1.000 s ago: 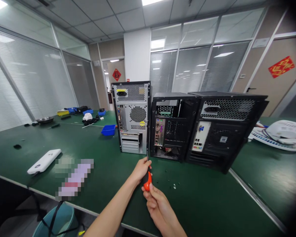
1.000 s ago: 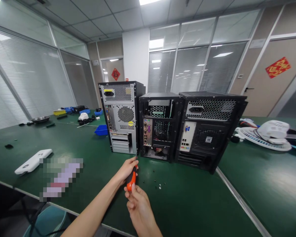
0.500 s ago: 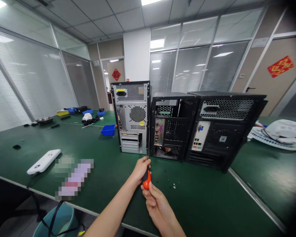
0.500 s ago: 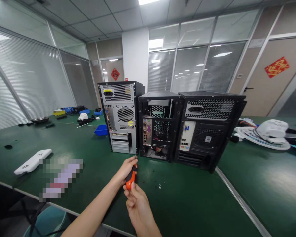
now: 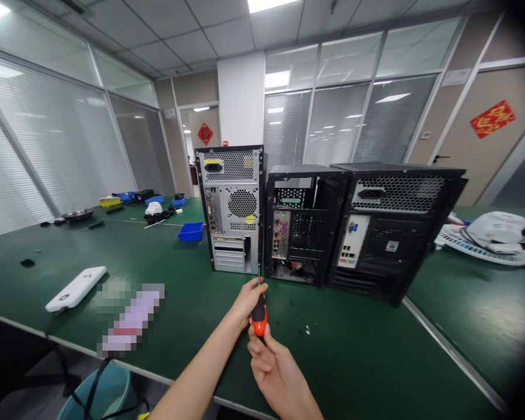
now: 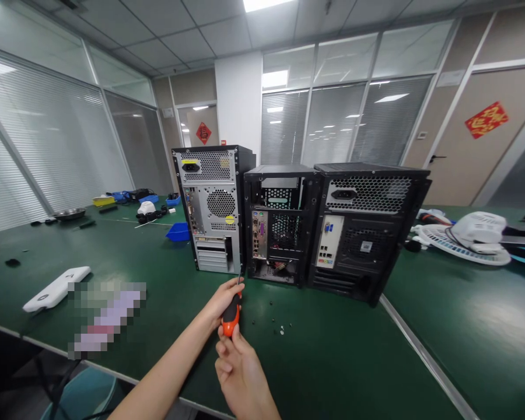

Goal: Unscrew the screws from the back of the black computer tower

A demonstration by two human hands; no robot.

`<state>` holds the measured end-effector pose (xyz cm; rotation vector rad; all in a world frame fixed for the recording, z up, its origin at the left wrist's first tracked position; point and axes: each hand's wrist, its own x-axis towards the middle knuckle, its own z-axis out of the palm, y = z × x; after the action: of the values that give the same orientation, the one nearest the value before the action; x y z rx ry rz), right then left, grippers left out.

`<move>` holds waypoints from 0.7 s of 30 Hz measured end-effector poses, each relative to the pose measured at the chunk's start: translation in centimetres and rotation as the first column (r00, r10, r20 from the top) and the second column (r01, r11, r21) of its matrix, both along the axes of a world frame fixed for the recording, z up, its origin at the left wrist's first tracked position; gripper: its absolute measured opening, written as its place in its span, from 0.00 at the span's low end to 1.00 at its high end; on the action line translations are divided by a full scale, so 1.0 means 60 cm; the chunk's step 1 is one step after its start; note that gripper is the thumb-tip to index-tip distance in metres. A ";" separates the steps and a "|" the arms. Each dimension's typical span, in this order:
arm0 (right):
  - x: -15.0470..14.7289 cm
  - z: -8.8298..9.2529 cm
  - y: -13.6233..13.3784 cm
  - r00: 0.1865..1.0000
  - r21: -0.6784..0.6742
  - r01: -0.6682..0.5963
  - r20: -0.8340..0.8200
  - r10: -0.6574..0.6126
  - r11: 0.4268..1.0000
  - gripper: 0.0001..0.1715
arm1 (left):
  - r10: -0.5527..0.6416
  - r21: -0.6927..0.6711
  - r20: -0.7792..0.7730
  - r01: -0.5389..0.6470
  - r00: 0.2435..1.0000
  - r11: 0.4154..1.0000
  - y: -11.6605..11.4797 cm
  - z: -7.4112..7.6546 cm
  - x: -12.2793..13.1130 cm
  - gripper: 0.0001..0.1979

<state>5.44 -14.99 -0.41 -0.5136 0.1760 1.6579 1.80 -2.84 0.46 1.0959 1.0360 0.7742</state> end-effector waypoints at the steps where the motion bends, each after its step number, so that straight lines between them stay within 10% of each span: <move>1: 0.000 0.003 0.000 1.000 0.005 -0.002 -0.018 0.002 1.000 0.02 | -0.001 -0.005 0.001 0.001 1.000 1.000 0.000 0.000 -0.001 0.19; 21: -0.011 0.013 -0.010 0.965 0.032 0.024 -0.261 -0.015 0.999 0.12 | -0.111 -0.431 0.367 0.274 0.924 0.860 0.011 0.017 -0.020 0.15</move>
<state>4.78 -15.62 0.36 -0.2642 0.3439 1.7029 0.62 -2.18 1.50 0.6042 0.7547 0.4765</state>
